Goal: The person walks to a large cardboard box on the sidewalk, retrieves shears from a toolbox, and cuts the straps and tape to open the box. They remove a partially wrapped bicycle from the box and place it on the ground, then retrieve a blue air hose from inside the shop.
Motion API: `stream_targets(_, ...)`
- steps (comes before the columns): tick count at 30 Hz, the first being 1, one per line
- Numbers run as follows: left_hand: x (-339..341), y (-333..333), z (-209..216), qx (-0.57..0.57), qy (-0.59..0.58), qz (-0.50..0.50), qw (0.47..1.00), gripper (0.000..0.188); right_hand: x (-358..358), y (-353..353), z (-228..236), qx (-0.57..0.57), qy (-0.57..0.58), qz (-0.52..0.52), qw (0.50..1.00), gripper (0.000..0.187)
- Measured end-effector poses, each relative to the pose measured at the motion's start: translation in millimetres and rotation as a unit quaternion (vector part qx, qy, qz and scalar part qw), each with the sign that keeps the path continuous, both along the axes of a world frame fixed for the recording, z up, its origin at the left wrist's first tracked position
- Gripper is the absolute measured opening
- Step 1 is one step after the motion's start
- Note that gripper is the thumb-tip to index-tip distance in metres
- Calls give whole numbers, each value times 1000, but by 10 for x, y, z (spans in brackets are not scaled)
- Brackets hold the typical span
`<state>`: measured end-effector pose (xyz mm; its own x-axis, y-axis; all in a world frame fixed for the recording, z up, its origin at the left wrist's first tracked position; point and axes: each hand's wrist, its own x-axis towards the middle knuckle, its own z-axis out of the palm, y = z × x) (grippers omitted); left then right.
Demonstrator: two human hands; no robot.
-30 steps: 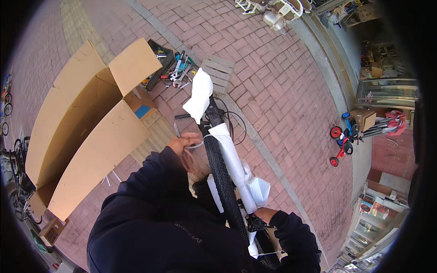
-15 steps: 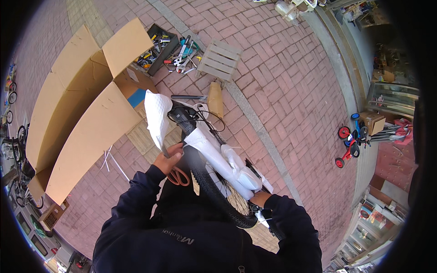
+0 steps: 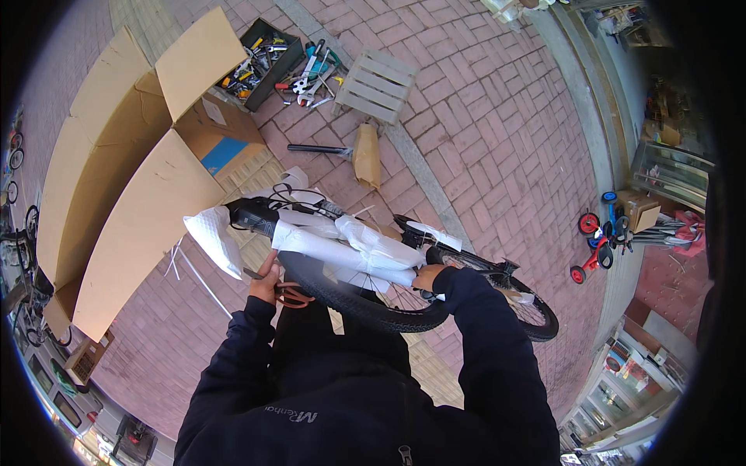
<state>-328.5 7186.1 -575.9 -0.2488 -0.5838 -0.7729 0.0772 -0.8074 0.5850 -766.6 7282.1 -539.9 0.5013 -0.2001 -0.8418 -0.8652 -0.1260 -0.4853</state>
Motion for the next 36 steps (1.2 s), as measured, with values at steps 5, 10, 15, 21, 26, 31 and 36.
stream_targets(5, -131, 137, -293, 41, -1, 105, 994, 53, -7, -335, -446, 34, 131, -73, 988, 31)
stream_targets(10, -218, 131, -375, -15, -49, 51, 997, 46, -173, -753, -800, 145, 208, -71, 965, 54)
stream_targets(15, -328, -52, -376, -74, -99, -34, 992, 49, -306, -1112, -920, 80, 199, -108, 971, 42)
stream_targets(21, -412, -143, -465, -94, -137, -54, 985, 51, -305, -1208, -831, 77, 241, -164, 954, 39)
stream_targets(26, -472, -131, -524, -117, -165, -44, 978, 50, 36, -1020, -393, -184, 266, -310, 894, 37)
stream_targets(31, -502, -158, -493, -76, -162, -56, 982, 49, 568, -562, 131, -342, 131, -439, 820, 48)
stream_targets(36, -522, -142, -455, -69, -175, 16, 982, 50, 859, 33, 111, -325, 294, -633, 638, 78)
